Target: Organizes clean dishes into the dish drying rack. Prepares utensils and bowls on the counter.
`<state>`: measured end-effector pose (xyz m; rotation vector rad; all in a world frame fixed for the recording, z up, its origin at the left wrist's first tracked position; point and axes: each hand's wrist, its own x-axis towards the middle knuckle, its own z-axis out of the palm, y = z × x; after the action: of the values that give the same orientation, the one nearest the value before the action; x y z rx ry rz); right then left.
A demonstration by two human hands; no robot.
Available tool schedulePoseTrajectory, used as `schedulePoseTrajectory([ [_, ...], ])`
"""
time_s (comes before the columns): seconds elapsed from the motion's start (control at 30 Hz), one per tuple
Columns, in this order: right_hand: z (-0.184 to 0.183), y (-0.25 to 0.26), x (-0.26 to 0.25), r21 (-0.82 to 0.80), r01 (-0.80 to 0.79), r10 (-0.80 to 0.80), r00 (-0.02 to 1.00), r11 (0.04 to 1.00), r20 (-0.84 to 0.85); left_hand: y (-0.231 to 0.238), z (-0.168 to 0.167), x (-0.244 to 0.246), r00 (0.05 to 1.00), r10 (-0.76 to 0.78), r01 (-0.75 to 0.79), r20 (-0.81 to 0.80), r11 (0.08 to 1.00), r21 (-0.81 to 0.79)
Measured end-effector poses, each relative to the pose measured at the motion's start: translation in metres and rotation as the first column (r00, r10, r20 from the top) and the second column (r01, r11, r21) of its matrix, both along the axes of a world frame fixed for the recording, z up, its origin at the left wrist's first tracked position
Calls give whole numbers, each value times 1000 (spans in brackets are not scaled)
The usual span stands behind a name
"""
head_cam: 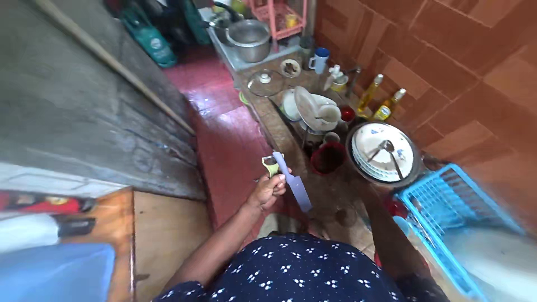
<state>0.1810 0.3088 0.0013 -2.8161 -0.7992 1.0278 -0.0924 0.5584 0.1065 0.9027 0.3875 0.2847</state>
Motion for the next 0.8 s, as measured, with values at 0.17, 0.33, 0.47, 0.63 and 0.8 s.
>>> schedulePoseTrajectory([
  [0.17, -7, 11, 6, -18, 26, -26, 1000, 999, -14, 10, -2, 0, 997, 39, -35, 61, 997, -65],
  [0.33, -7, 13, 16, -53, 20, -17, 998, 998, 54, 47, -7, -6, 992, 119, -116, 38, 991, -66],
  [0.47, 4, 16, 17, 37, 140, -141, 989, 989, 35, 106, -8, -17, 972, 236, -236, -3, 972, 8],
  [0.63, 46, 22, -4, -4, 261, -261, 964, 965, 55, 200, -23, -33, 930, 354, -337, -103, 929, 149],
  [0.8, 116, 49, -17, -79, 181, -178, 983, 980, 44, 295, -29, -49, 886, 445, -411, -130, 883, 226],
])
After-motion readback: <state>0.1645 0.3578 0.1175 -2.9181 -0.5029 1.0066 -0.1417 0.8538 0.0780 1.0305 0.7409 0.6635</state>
